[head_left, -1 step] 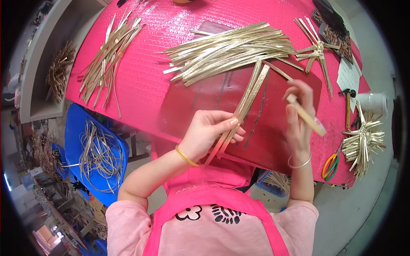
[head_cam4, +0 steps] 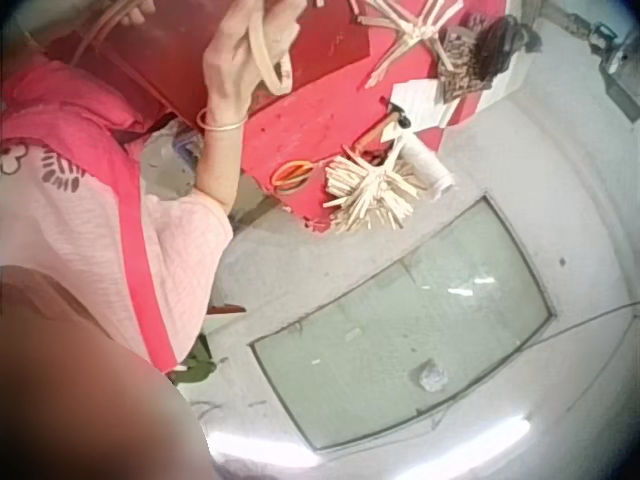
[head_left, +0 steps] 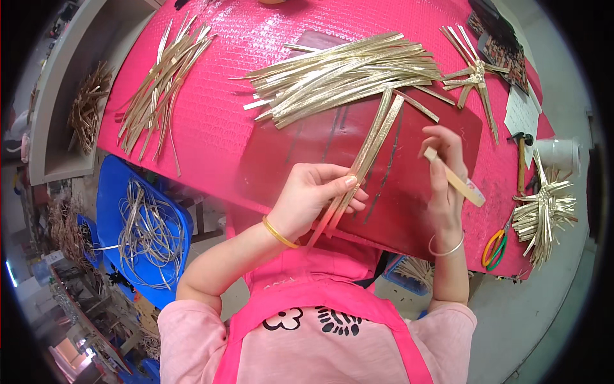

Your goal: The recorder is weaving thin metallic gold strips into a decorative ornament or component.

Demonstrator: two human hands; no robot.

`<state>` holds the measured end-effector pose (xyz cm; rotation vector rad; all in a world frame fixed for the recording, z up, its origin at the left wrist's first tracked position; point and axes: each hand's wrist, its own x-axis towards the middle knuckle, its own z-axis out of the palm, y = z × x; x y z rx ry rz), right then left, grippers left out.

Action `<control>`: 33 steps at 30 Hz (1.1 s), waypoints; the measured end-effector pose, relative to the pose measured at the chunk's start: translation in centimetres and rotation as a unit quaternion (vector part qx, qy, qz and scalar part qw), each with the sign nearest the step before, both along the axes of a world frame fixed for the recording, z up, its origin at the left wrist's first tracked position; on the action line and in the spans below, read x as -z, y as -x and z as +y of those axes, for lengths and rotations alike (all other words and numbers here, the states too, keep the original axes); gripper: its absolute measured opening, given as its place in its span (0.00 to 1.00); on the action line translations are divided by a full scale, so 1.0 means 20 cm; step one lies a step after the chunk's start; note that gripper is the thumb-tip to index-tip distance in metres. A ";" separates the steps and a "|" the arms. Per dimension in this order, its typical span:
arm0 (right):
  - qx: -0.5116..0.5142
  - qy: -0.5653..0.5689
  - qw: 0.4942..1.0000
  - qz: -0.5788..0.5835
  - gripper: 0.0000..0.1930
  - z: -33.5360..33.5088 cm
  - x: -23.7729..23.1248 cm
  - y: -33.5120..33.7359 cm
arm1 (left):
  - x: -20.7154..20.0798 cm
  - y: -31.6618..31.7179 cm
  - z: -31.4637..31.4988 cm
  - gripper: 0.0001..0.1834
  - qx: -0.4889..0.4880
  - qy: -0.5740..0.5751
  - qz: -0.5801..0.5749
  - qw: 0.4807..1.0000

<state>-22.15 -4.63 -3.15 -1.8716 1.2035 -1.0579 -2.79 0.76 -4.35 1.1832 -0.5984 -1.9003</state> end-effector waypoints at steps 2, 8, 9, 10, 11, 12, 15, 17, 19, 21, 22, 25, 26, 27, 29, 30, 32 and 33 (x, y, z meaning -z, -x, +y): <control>-0.024 0.001 1.000 0.001 0.12 0.02 0.03 0.00 | -0.01 0.00 0.00 0.12 -0.003 0.000 0.006 1.000; -0.030 -0.104 0.990 -0.093 0.09 0.04 0.00 -0.08 | -0.01 -0.02 -0.01 0.12 -0.020 0.012 0.016 1.000; -0.032 -0.105 0.990 -0.091 0.09 0.04 0.00 -0.08 | 0.00 -0.02 -0.01 0.12 -0.027 0.014 0.029 0.999; -0.043 -0.123 0.985 -0.113 0.10 0.05 0.00 -0.09 | -0.01 -0.02 -0.01 0.12 -0.029 0.014 0.029 0.999; -0.054 -0.142 0.979 -0.134 0.10 0.05 0.00 -0.09 | -0.01 -0.02 -0.01 0.12 -0.029 0.016 0.026 0.999; -0.057 -0.142 0.979 -0.133 0.10 0.06 -0.01 -0.10 | -0.01 -0.02 -0.01 0.12 -0.029 0.019 0.022 0.999; -0.081 -0.230 0.947 -0.209 0.12 0.09 -0.01 -0.14 | 0.00 -0.02 -0.01 0.12 -0.042 0.025 0.039 0.998; -0.097 -0.233 0.944 -0.211 0.12 0.10 0.01 -0.17 | -0.01 -0.02 -0.01 0.12 -0.051 0.038 0.025 0.998; -0.096 -0.225 0.946 -0.214 0.12 0.12 0.01 -0.23 | -0.01 -0.01 -0.01 0.11 -0.058 0.051 0.012 0.997; -0.097 -0.227 0.940 -0.235 0.12 0.12 0.01 -0.27 | 0.00 -0.01 -0.01 0.12 -0.063 0.093 0.000 0.994; -0.098 -0.227 0.940 -0.235 0.12 0.12 0.01 -0.28 | -0.01 -0.01 -0.01 0.12 -0.064 0.092 -0.001 0.994; -0.100 -0.193 0.955 -0.201 0.13 0.12 0.04 -0.30 | -0.01 0.00 0.00 0.11 -0.082 0.105 -0.017 0.991; -0.101 -0.193 0.955 -0.200 0.13 0.12 0.04 -0.30 | 0.01 0.00 0.00 0.11 -0.091 0.123 -0.019 0.988; -0.093 -0.190 0.962 -0.173 0.14 0.12 0.04 -0.31 | 0.02 0.00 0.00 0.11 -0.099 0.140 -0.020 0.985; -0.085 -0.188 0.968 -0.145 0.14 0.11 0.04 -0.32 | 0.01 0.00 0.00 0.11 -0.101 0.139 -0.022 0.985; -0.081 -0.181 0.969 -0.147 0.14 0.10 0.05 -0.32 | 0.00 0.00 0.01 0.11 -0.103 0.137 -0.024 0.985; -0.077 -0.175 0.970 -0.149 0.15 0.10 0.05 -0.33 | 0.00 -0.01 0.01 0.11 -0.096 0.157 -0.055 0.981; -0.076 -0.195 0.962 -0.175 0.15 0.10 0.05 -0.33 | 0.00 -0.01 0.01 0.11 -0.088 0.177 -0.086 0.976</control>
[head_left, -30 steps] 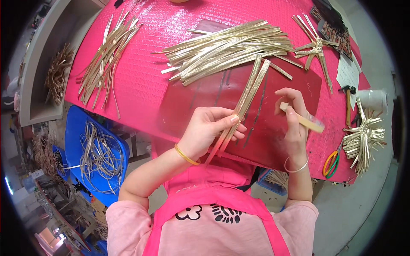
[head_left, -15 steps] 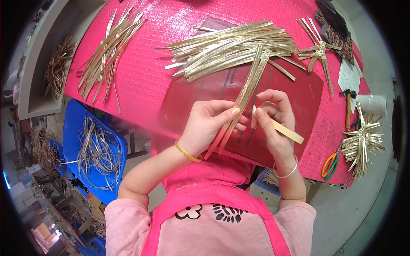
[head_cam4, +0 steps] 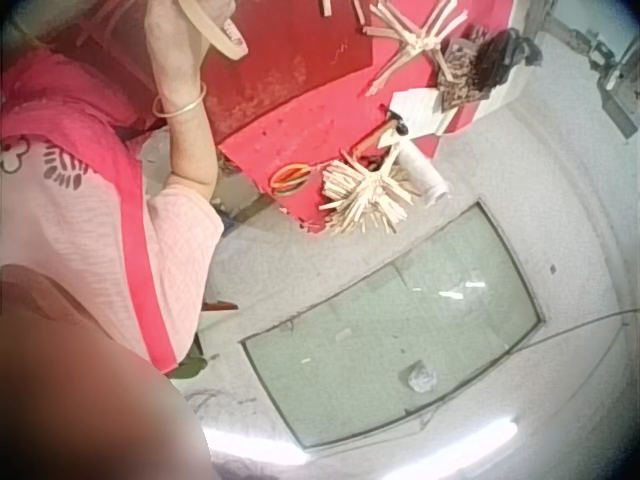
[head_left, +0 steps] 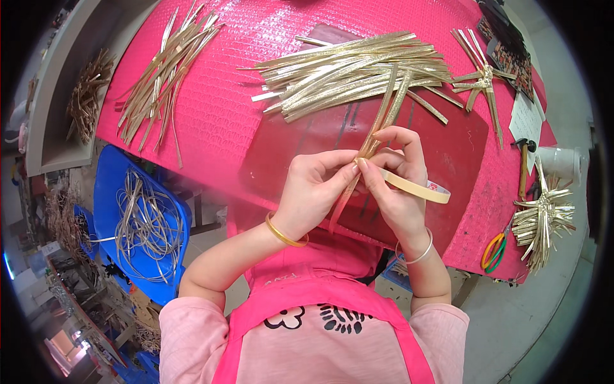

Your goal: The recorder is weaving thin metallic gold strips into a decorative ornament or component.

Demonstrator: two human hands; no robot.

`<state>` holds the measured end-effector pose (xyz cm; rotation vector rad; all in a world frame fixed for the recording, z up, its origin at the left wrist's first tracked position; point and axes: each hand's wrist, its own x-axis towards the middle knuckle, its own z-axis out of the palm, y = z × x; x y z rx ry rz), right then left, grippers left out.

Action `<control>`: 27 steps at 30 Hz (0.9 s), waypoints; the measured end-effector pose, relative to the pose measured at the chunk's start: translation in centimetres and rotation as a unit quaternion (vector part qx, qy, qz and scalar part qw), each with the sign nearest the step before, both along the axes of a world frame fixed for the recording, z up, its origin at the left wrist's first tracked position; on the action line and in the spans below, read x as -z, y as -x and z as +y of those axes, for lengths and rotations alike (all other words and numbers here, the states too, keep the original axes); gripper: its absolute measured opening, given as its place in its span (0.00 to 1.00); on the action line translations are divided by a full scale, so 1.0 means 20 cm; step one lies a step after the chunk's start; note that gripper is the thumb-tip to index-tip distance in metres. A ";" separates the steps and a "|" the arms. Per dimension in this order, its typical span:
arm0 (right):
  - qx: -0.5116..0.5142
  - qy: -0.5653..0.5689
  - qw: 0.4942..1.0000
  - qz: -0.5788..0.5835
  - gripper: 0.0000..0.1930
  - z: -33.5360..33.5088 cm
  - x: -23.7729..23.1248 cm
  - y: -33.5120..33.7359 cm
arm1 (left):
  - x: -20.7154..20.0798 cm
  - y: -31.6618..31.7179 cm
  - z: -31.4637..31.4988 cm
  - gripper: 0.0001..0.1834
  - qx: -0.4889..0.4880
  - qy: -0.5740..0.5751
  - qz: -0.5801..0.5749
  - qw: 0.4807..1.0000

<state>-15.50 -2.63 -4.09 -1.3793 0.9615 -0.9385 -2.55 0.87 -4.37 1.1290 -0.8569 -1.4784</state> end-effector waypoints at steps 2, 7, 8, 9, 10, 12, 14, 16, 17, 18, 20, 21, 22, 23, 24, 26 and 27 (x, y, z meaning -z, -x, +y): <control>0.002 -0.025 0.999 -0.025 0.15 0.00 0.00 -0.01 | -0.02 0.00 0.00 0.11 0.006 -0.012 0.019 1.000; 0.065 -0.053 0.996 0.026 0.16 0.03 -0.01 -0.04 | -0.01 -0.03 0.00 0.12 0.024 -0.019 0.055 0.998; 0.065 -0.053 0.996 0.026 0.16 0.03 -0.01 -0.03 | -0.04 -0.05 -0.01 0.12 0.035 -0.019 0.064 0.997; 0.065 -0.043 0.996 0.037 0.16 0.02 0.00 -0.03 | -0.05 -0.06 -0.01 0.12 0.047 -0.019 0.074 0.996; 0.065 -0.032 0.996 0.048 0.16 0.02 0.01 -0.02 | -0.06 -0.07 -0.02 0.13 0.073 -0.041 0.074 0.994; 0.062 0.003 0.996 0.061 0.15 0.03 0.06 -0.01 | -0.07 -0.09 -0.02 0.13 0.086 -0.045 0.076 0.992; 0.061 0.041 0.996 0.051 0.14 0.04 0.07 -0.03 | -0.08 -0.10 -0.02 0.13 0.099 -0.049 0.078 0.991; 0.065 0.054 0.994 0.065 0.14 0.05 0.07 -0.05 | -0.09 -0.10 -0.02 0.14 0.099 -0.014 0.030 0.995; 0.069 0.066 0.992 0.080 0.14 0.06 0.07 -0.06 | -0.08 -0.09 -0.02 0.14 0.098 -0.015 0.030 0.995; 0.063 0.018 0.997 0.037 0.14 0.06 0.06 -0.07 | -0.08 -0.07 -0.01 0.14 0.077 -0.023 0.060 0.995; 0.063 0.047 0.996 0.045 0.14 0.06 0.07 -0.04 | -0.07 -0.07 -0.01 0.14 0.054 -0.032 0.090 0.994; 0.066 0.075 0.994 0.052 0.15 0.06 0.07 -0.03 | -0.07 -0.08 -0.01 0.14 0.055 -0.042 0.093 0.993; 0.075 0.049 0.996 0.017 0.16 0.06 0.09 -0.01 | -0.07 -0.08 -0.01 0.14 0.056 -0.052 0.096 0.992; 0.074 0.050 0.996 0.017 0.16 0.06 0.08 -0.01 | -0.07 -0.08 -0.01 0.14 0.055 -0.052 0.096 0.993; 0.071 0.054 0.996 0.030 0.16 0.06 0.08 0.00 | -0.07 -0.08 -0.01 0.14 0.048 -0.052 0.110 0.991; 0.080 0.054 0.994 0.058 0.15 0.05 0.07 -0.02 | -0.06 -0.08 -0.01 0.13 0.043 -0.053 0.124 0.990; 0.080 0.054 0.994 0.057 0.15 0.05 0.07 -0.02 | -0.06 -0.08 -0.02 0.13 0.045 -0.053 0.117 0.991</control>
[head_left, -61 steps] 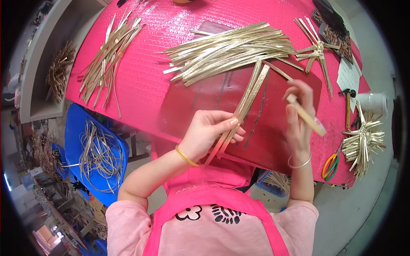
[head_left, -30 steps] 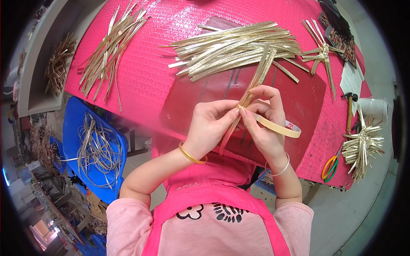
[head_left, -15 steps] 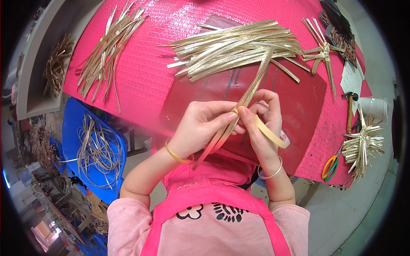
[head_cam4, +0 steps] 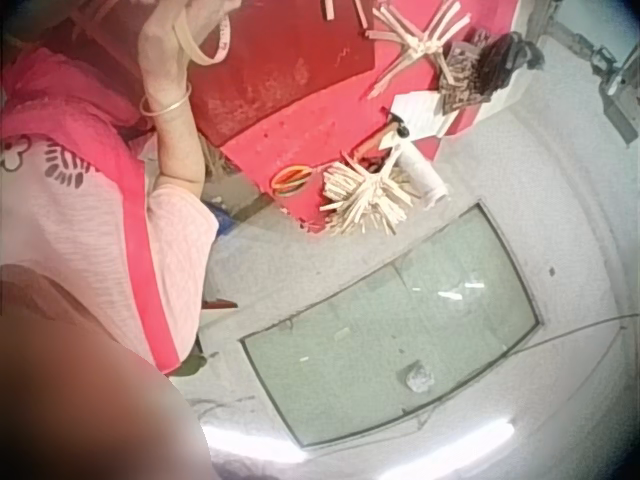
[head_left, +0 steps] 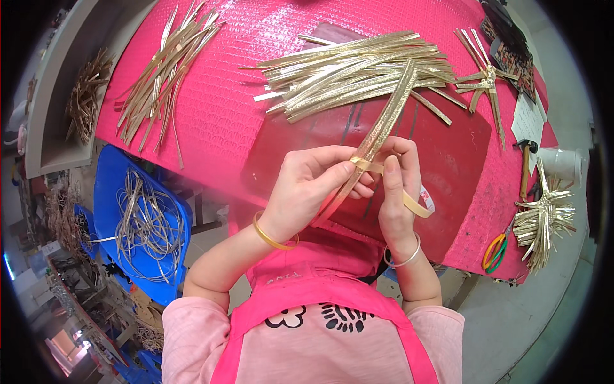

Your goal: The recorder is weaving thin metallic gold strips into a decorative ornament or component.

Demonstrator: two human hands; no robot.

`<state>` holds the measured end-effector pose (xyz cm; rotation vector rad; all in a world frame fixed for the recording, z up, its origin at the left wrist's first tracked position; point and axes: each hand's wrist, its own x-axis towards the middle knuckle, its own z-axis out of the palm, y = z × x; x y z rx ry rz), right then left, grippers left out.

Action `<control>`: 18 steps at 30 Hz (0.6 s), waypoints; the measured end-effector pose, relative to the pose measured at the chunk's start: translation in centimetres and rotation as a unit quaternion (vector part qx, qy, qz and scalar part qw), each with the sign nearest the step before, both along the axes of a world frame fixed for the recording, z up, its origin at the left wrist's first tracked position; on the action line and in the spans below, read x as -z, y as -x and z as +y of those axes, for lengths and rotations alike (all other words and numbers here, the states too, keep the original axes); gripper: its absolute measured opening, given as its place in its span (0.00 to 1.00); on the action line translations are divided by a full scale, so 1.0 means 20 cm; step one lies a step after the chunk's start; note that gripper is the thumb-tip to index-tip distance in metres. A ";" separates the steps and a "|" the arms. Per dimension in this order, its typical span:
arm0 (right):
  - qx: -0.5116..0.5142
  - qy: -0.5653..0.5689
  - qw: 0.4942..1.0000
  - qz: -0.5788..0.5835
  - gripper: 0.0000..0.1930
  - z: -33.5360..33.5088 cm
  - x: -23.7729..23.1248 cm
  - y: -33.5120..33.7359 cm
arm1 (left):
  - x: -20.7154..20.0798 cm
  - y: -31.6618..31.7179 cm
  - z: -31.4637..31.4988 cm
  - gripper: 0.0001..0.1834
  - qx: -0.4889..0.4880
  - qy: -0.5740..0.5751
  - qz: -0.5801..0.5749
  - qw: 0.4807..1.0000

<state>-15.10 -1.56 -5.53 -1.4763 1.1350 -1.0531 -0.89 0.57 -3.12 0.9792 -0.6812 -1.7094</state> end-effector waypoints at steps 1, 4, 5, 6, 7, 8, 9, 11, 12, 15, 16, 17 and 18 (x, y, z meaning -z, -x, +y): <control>-0.004 -0.005 1.000 0.004 0.15 0.00 0.00 0.00 | 0.00 0.00 0.00 0.14 0.003 0.001 -0.007 1.000; -0.007 -0.007 1.000 0.010 0.14 0.00 0.00 -0.01 | -0.01 0.03 0.00 0.13 -0.023 0.015 -0.048 0.998; -0.004 -0.004 1.000 0.014 0.14 0.00 0.00 -0.01 | -0.01 0.02 0.00 0.13 -0.023 0.015 -0.049 0.998; -0.004 -0.004 1.000 0.014 0.14 0.00 -0.01 -0.01 | 0.00 0.02 0.00 0.13 -0.029 0.007 -0.045 0.999; -0.016 0.001 1.000 0.000 0.13 0.00 -0.01 -0.02 | 0.01 0.01 -0.01 0.13 -0.034 -0.001 -0.040 0.999; -0.029 0.007 0.999 -0.013 0.13 0.00 -0.01 -0.02 | 0.02 0.01 -0.01 0.13 -0.034 -0.001 -0.040 0.999; -0.029 0.007 0.999 -0.013 0.13 0.00 -0.01 -0.01 | 0.02 0.01 -0.01 0.12 -0.055 -0.019 -0.003 0.998; -0.031 0.022 0.999 0.025 0.12 -0.01 0.01 0.01 | 0.02 0.00 -0.02 0.11 -0.082 -0.046 0.057 0.994; -0.032 0.022 0.999 0.025 0.12 -0.01 0.02 0.01 | 0.03 0.00 -0.02 0.11 -0.082 -0.046 0.057 0.994; -0.065 0.007 0.998 0.004 0.10 -0.03 0.04 0.03 | 0.04 -0.02 -0.02 0.10 -0.058 -0.028 0.106 0.992; -0.082 0.024 0.996 -0.003 0.09 -0.04 0.04 0.03 | 0.04 -0.02 -0.02 0.11 -0.040 -0.046 0.149 0.987; -0.099 0.040 0.994 -0.010 0.07 -0.04 0.03 0.02 | 0.04 -0.03 -0.02 0.13 -0.021 -0.065 0.191 0.979; -0.096 0.041 0.994 -0.010 0.07 -0.04 0.04 0.01 | 0.03 -0.03 -0.02 0.13 -0.019 -0.064 0.191 0.979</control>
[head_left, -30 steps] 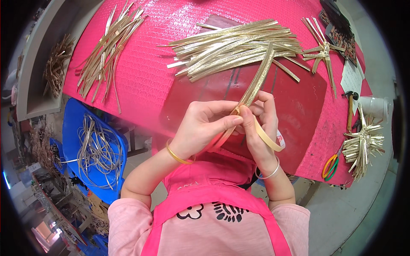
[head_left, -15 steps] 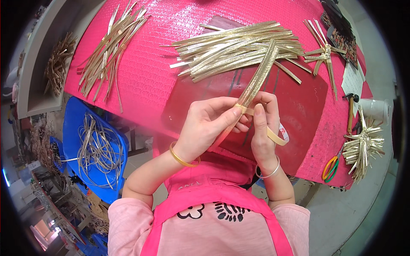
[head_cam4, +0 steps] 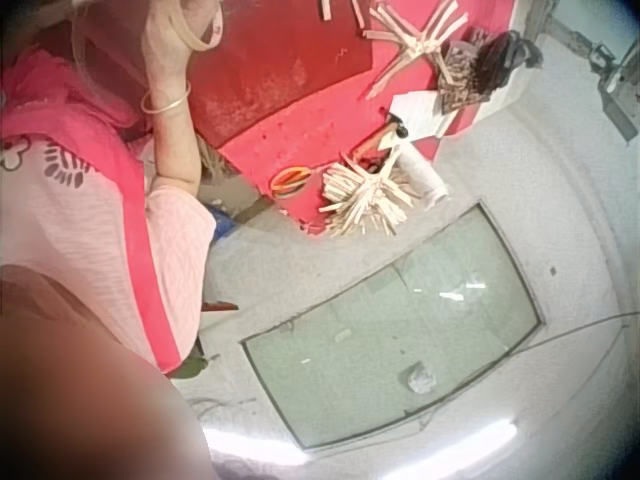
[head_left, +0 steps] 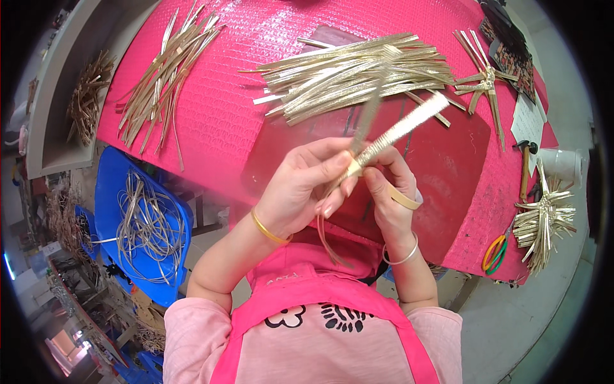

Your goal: The recorder is weaving thin metallic gold strips into a decorative ornament or component.

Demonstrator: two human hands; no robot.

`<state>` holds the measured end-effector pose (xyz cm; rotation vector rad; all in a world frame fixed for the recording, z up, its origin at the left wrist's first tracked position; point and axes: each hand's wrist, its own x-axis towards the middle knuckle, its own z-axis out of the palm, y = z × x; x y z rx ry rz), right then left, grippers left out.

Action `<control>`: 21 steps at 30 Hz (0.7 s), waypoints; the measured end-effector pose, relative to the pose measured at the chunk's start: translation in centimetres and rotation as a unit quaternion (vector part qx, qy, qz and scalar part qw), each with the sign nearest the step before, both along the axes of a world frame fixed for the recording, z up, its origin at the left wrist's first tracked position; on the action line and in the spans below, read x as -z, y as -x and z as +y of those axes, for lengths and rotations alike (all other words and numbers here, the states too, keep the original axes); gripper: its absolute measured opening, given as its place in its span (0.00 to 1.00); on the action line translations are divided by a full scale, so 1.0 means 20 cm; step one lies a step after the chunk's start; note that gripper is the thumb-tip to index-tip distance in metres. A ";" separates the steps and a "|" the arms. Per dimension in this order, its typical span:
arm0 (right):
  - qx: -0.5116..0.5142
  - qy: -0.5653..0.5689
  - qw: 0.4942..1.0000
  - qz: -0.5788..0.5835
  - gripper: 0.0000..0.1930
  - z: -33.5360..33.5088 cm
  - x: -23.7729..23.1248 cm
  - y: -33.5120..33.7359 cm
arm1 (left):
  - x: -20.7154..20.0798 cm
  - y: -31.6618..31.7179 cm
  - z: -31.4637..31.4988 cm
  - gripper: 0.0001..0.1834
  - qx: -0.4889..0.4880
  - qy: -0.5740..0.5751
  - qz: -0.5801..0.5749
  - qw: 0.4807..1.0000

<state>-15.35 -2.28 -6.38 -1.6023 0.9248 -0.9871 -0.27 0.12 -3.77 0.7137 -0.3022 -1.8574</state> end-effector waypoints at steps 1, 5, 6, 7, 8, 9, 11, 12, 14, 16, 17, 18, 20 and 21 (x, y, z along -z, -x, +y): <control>-0.002 -0.047 0.992 -0.117 0.06 0.01 0.02 -0.03 | -0.01 -0.01 -0.01 0.16 0.057 0.029 0.032 0.997; 0.002 -0.026 0.978 -0.209 0.04 -0.02 0.03 -0.06 | -0.06 -0.02 -0.03 0.25 0.082 0.043 -0.038 0.995; 0.007 0.027 0.988 -0.154 0.04 -0.03 0.04 -0.06 | -0.07 -0.01 -0.02 0.25 0.018 0.042 -0.162 0.986; 0.045 0.050 0.992 -0.107 0.05 -0.02 0.01 -0.07 | -0.04 0.02 -0.02 0.19 -0.074 0.072 -0.205 0.973; 0.045 0.050 0.992 -0.107 0.05 -0.02 -0.01 -0.06 | -0.02 0.01 -0.01 0.19 -0.075 0.072 -0.205 0.973; 0.060 0.102 0.992 -0.042 0.05 -0.02 -0.02 -0.06 | -0.01 0.00 0.02 0.15 -0.062 0.121 -0.276 0.952; 0.092 0.161 0.980 0.068 0.06 -0.01 -0.08 -0.06 | -0.02 -0.01 0.03 0.07 -0.067 0.155 -0.291 0.941; 0.092 0.162 0.980 0.069 0.06 0.00 -0.08 -0.06 | -0.02 -0.01 0.03 0.07 -0.068 0.156 -0.291 0.941; 0.128 0.211 0.963 0.107 0.05 0.02 -0.08 -0.06 | -0.03 -0.01 0.02 0.09 -0.039 0.068 -0.095 0.992; 0.120 0.201 0.968 0.093 0.07 0.03 -0.06 -0.08 | -0.03 0.01 0.02 0.10 -0.015 0.055 0.013 0.998; 0.120 0.157 0.980 0.024 0.07 0.05 -0.04 -0.10 | -0.04 0.01 0.02 0.10 0.003 0.045 0.045 0.998; 0.121 0.113 0.985 -0.044 0.07 0.06 -0.02 -0.12 | -0.04 0.01 0.01 0.10 0.023 0.035 0.077 0.996; 0.111 0.101 0.988 -0.035 0.08 0.06 0.00 -0.10 | -0.04 0.01 0.01 0.11 0.023 0.049 0.052 0.997; 0.099 0.100 0.990 -0.031 0.08 0.05 0.00 -0.10 | -0.04 0.00 0.01 0.10 0.018 0.040 -0.007 0.999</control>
